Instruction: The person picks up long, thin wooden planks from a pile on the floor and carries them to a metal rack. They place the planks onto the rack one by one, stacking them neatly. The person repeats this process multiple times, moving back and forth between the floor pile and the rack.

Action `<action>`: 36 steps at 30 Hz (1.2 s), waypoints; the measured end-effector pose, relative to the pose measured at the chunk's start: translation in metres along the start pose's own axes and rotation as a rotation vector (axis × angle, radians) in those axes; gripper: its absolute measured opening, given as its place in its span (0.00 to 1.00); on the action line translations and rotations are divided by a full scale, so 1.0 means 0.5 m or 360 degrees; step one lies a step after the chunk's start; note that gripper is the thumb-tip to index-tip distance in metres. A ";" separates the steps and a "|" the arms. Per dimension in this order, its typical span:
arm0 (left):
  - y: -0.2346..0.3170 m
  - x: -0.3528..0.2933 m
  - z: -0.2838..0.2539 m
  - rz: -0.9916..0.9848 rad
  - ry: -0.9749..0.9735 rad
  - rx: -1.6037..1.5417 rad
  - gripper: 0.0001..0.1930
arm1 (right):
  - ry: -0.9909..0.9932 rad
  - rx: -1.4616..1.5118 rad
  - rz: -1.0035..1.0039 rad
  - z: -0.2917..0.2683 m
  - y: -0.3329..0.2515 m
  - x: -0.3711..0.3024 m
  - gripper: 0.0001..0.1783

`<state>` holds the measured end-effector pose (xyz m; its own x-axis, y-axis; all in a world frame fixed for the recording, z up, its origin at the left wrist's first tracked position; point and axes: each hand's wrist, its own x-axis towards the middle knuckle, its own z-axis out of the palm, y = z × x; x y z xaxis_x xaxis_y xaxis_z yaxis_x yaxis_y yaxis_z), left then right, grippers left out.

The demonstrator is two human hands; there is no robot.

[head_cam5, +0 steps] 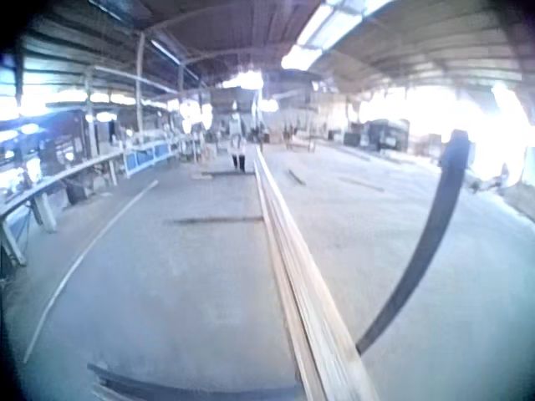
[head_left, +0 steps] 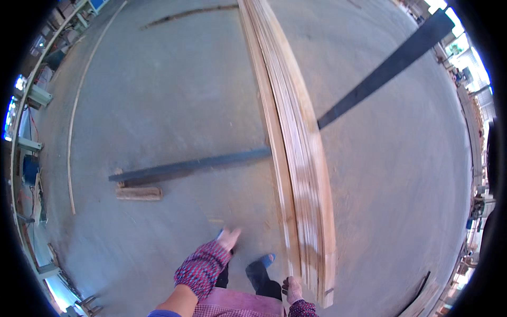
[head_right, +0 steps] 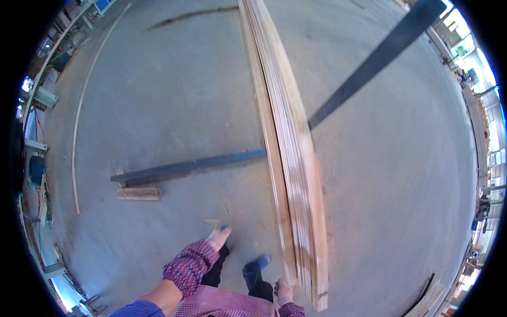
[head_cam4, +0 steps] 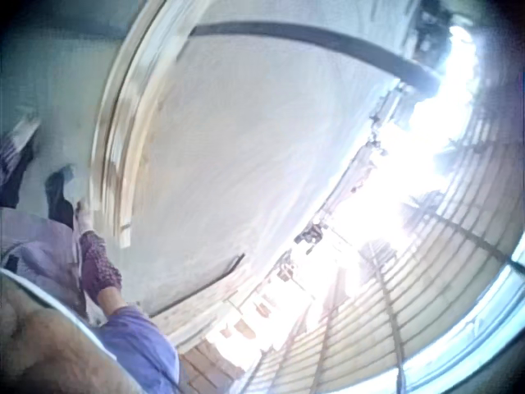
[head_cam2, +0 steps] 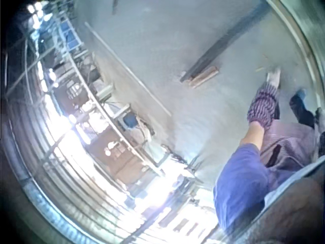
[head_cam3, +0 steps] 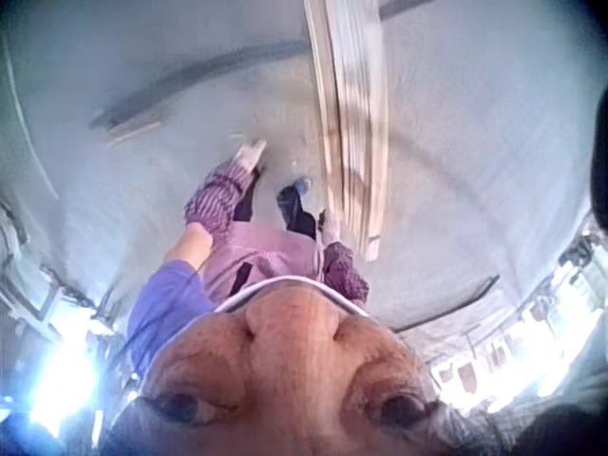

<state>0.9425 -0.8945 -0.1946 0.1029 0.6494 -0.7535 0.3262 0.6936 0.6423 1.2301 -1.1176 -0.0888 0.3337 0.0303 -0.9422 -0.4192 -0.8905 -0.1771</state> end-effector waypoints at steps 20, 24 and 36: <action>0.002 -0.375 -0.408 0.0249 0.0548 0.1135 0.19 | -0.0272 -0.0283 -0.0546 0.169 -0.372 -0.175 0.19; 0.078 -0.383 -0.355 -0.0433 0.0335 0.0609 0.17 | -0.0297 -0.0402 -0.0738 0.199 -0.462 -0.221 0.21; 0.447 -0.175 -0.419 0.0405 0.0824 0.0717 0.12 | -0.0300 -0.2109 -0.2016 0.235 -0.703 -0.093 0.14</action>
<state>0.8098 -0.7309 0.0443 -0.1943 0.9148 -0.3540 0.7179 0.3785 0.5843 1.2627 -0.7527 -0.0160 -0.2450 0.8476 -0.4706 0.8685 -0.0238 -0.4951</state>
